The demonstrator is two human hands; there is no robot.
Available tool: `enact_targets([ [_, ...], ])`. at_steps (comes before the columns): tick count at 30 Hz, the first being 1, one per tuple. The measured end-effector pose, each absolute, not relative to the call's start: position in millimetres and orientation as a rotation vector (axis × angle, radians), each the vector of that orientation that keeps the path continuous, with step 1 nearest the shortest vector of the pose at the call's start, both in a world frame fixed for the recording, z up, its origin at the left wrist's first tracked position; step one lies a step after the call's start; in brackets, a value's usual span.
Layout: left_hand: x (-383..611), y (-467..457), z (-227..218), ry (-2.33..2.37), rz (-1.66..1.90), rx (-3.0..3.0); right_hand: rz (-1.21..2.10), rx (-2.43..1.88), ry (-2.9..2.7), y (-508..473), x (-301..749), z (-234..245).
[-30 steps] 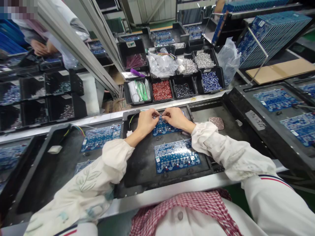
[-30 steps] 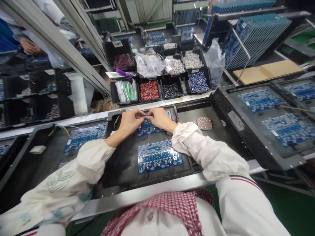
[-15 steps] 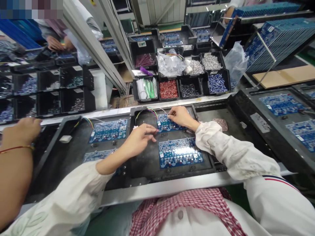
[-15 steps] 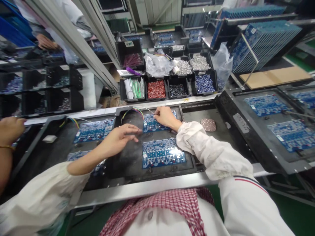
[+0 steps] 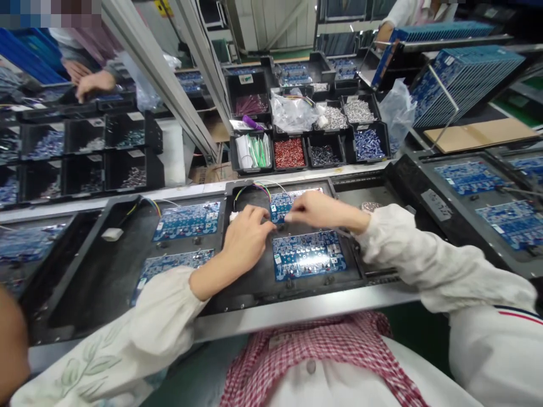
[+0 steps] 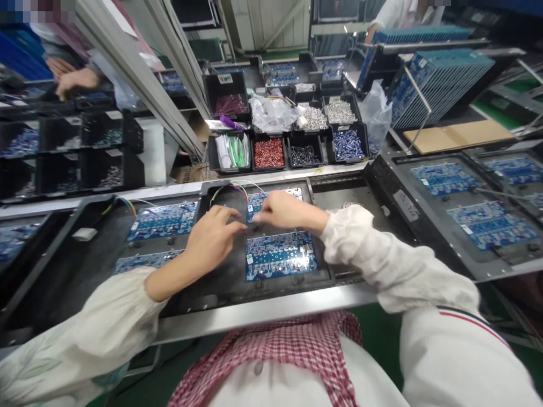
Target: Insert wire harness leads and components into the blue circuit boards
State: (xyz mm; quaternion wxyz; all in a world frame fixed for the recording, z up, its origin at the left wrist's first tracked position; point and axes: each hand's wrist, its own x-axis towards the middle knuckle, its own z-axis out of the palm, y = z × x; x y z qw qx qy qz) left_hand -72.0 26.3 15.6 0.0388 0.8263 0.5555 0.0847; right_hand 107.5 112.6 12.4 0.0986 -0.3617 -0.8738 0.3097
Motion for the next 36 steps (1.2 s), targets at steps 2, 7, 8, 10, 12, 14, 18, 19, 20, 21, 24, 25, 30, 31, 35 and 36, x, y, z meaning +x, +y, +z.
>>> enact_targets([
  [2,-61,26,16,1.679,0.212,2.57,1.103,-0.983,-2.62,86,114,15],
  [7,-47,29,1,1.54,0.435,2.061,1.072,-1.26,-2.274,45,126,-11],
  [8,-48,30,-4,1.532,0.469,1.963,1.042,-1.271,-2.222,42,126,-17],
  [10,-50,32,-10,1.533,0.507,1.863,0.996,-1.285,-2.192,41,125,-24],
  [12,-52,33,-15,1.534,0.523,1.847,0.964,-1.291,-2.208,41,122,-27],
  [14,-53,34,-17,1.529,0.527,1.843,0.945,-1.282,-2.224,42,121,-27],
  [18,-51,34,-16,1.541,0.532,1.825,0.952,-1.272,-2.211,43,121,-27],
  [19,-50,34,-16,1.552,0.53,1.824,0.956,-1.273,-2.206,43,122,-28],
  [20,-49,34,-15,1.563,0.525,1.828,0.961,-1.275,-2.201,43,122,-28],
  [21,-49,34,-15,1.572,0.52,1.833,0.965,-1.276,-2.197,43,122,-29],
  [24,-49,34,-14,1.571,0.506,1.839,0.978,-1.271,-2.193,43,123,-30],
  [25,-49,34,-14,1.568,0.508,1.835,0.98,-1.27,-2.193,43,123,-30],
  [30,-50,34,-16,1.558,0.53,1.838,0.98,-1.277,-2.184,43,123,-30],
  [31,-50,34,-16,1.554,0.534,1.84,0.984,-1.279,-2.18,43,123,-31],
  [35,-51,34,-16,1.542,0.539,1.84,1.004,-1.281,-2.159,42,123,-31],
  [36,-50,35,-15,1.544,0.537,1.84,1.01,-1.279,-2.155,42,123,-30],
])
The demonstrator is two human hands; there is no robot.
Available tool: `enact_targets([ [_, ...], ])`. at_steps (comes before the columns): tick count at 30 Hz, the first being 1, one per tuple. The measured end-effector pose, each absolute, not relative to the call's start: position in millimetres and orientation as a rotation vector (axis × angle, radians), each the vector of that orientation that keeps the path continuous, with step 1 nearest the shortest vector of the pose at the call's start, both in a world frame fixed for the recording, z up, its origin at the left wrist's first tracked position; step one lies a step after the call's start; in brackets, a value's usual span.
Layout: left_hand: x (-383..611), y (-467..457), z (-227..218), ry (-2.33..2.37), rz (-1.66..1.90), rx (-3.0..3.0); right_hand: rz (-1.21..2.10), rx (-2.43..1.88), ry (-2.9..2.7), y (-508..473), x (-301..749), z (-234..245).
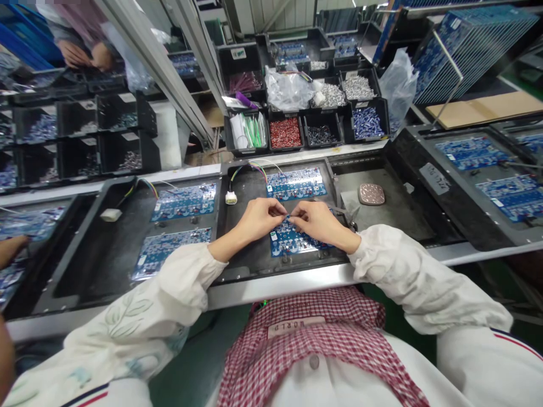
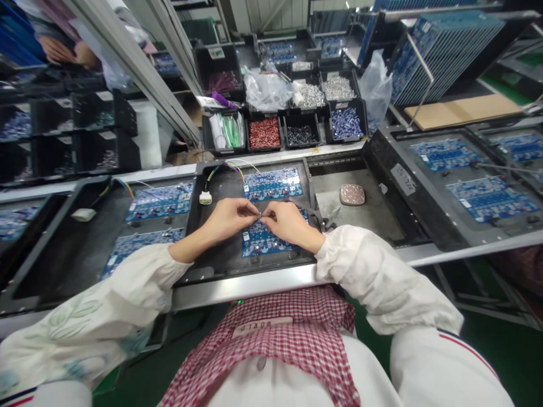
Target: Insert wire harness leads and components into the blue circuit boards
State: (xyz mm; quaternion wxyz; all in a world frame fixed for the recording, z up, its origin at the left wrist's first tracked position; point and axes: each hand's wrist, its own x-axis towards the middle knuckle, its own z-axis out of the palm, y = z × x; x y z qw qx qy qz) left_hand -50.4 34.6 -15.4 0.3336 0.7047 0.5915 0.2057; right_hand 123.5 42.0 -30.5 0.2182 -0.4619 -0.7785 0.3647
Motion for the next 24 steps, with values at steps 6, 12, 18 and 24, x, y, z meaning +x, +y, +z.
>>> enact_targets([
  [6,-47,30,-13,1.55,0.512,1.983,1.014,-1.274,-2.147,41,125,-27],
  [12,-44,22,-16,1.416,0.469,2.265,0.983,-1.302,-2.154,41,128,-27],
  [18,-43,26,-14,1.417,0.529,2.103,0.971,-1.348,-2.19,42,128,-22],
  [24,-49,36,-20,1.44,0.555,1.758,0.974,-1.34,-2.21,42,127,-24],
])
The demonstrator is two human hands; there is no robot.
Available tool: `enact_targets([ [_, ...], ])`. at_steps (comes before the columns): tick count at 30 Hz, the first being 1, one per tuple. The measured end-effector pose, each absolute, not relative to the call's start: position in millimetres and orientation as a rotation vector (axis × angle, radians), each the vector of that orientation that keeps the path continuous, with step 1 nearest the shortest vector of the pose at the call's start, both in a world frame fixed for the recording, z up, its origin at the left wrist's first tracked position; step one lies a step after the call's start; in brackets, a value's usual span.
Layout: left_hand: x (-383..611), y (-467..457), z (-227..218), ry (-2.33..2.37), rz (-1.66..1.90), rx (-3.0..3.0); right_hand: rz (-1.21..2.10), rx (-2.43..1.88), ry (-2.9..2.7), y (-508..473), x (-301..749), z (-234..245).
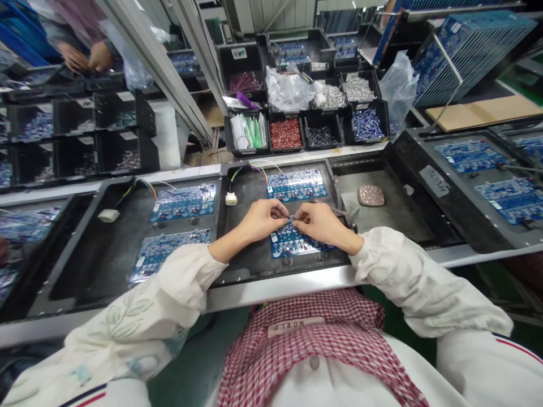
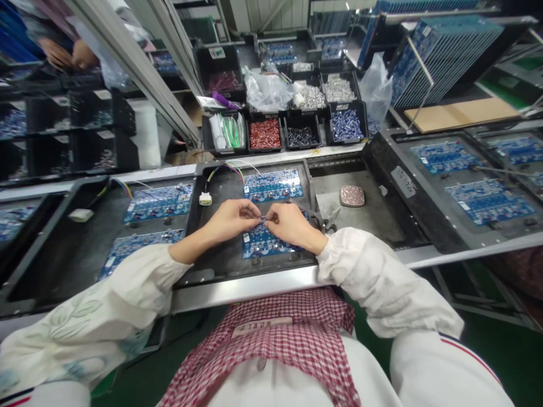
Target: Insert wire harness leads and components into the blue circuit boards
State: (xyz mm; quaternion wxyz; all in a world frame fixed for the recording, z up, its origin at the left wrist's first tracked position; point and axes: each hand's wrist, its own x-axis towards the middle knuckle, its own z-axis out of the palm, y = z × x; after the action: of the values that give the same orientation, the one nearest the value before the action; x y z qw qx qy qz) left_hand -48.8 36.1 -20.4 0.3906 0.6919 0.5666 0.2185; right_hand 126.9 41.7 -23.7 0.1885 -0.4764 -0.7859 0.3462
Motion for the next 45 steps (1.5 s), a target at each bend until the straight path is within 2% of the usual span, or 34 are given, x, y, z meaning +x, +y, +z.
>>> enact_targets([
  [19,-52,40,-24,1.487,0.547,1.639,0.953,-1.313,-2.253,43,126,-26],
  [45,-44,33,-16,1.482,0.492,1.894,0.968,-1.303,-2.238,43,126,-28],
])
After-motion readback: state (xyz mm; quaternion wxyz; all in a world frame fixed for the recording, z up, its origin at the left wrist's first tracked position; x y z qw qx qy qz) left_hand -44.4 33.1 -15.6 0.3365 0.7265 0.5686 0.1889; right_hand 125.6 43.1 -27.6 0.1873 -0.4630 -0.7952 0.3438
